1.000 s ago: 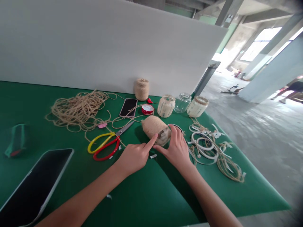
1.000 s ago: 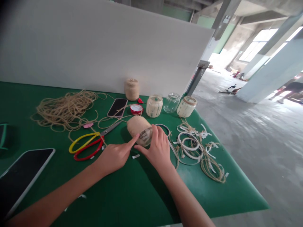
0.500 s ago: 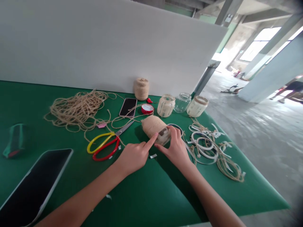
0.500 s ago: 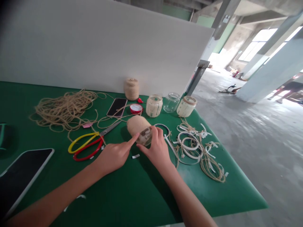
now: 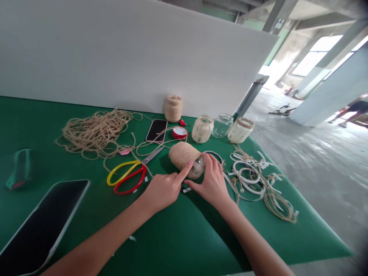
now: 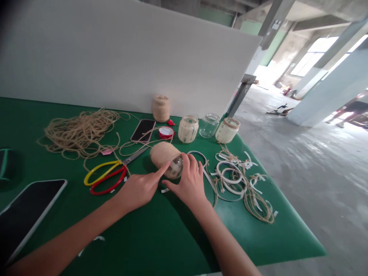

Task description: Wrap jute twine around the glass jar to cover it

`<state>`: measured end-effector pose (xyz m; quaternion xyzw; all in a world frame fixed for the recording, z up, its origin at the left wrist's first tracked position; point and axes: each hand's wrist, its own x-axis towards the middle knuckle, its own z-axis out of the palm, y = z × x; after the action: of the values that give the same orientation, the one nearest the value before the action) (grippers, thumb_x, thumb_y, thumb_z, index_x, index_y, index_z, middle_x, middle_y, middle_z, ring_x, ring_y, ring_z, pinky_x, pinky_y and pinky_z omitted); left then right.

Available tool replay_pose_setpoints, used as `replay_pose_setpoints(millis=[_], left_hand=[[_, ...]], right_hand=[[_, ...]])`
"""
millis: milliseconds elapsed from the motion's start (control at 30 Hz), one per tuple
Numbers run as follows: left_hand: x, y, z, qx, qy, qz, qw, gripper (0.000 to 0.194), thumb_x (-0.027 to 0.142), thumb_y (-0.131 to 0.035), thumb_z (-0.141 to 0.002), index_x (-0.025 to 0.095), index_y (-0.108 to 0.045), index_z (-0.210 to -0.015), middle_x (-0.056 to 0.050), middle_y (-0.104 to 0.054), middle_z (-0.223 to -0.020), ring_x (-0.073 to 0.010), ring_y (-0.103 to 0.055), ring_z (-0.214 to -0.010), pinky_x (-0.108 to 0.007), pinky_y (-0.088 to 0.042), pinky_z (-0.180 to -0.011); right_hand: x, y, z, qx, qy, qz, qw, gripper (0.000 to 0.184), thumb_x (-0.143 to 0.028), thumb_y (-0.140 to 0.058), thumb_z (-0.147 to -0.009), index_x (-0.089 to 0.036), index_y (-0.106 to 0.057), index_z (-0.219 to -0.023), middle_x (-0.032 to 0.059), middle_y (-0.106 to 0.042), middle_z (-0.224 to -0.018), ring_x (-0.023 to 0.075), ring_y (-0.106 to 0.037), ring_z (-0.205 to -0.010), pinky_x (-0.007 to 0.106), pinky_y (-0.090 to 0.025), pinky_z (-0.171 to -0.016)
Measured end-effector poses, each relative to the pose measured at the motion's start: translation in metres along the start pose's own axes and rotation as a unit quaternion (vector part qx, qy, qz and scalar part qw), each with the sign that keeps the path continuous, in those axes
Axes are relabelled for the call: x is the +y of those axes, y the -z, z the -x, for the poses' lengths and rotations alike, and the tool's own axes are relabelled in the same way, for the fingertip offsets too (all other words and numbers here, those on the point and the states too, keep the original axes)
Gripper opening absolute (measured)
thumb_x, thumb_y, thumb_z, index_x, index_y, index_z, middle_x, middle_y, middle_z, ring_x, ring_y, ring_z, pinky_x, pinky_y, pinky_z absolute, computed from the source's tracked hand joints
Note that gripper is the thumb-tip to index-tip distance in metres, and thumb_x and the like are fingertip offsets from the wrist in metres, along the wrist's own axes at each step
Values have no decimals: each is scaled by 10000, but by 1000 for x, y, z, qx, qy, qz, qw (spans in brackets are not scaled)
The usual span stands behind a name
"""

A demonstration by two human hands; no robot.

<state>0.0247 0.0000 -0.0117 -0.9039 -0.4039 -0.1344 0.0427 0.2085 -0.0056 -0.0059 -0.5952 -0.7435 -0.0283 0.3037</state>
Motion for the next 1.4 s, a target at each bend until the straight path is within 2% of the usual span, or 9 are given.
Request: replay_pose_setpoints(millis=[133, 367, 800, 1233, 1400], left_hand=[[0, -1, 0, 4, 2, -12, 1000, 659, 128, -346, -834, 221, -35, -1408, 6, -603, -723, -173, -586, -593, -243, -404, -455], [0, 1, -1, -2, -1, -2, 1000, 648, 116, -332, -832, 216, -55, -1409, -3, -589, -718, -146, -570, -577, -208, -376, -451], [0, 0, -1, -14, -2, -5, 1000, 642, 116, -318, -837, 214, -42, -1408, -5, -588, -746, -152, -559, -565, -216, -370, -437], [1, -3, 0, -12, -3, -10, 1000, 651, 120, -325, -833, 193, -33, -1411, -29, -602, -759, -147, -573, -584, -201, -394, -454], [1, -2, 0, -16, -3, -13, 1000, 657, 124, -328, -833, 191, -24, -1411, -25, -607, -747, -146, -573, -568, -206, -404, -452]], right_hand=[[2, 0, 0, -7, -8, -47, 999, 702, -459, -616, -687, -178, -313, -1255, 136, -444, -1193, 282, -471, -1100, 450, -434, -879], [8, 1, -4, -21, -47, -90, 995, 698, -485, -599, -717, -201, -285, -1271, 119, -450, -1203, 269, -480, -1098, 421, -453, -868], [10, -2, -2, -33, -64, -80, 994, 727, -534, -522, -764, -185, -238, -1334, 138, -442, -1262, 288, -477, -1130, 415, -468, -840], [8, -2, -2, -32, -48, -53, 997, 740, -542, -488, -779, -175, -209, -1358, 156, -439, -1281, 297, -472, -1145, 429, -467, -836], [3, -2, 0, -13, -41, -10, 999, 904, -593, -589, -662, -161, -200, -1355, 169, -447, -1260, 325, -464, -1133, 481, -418, -879]])
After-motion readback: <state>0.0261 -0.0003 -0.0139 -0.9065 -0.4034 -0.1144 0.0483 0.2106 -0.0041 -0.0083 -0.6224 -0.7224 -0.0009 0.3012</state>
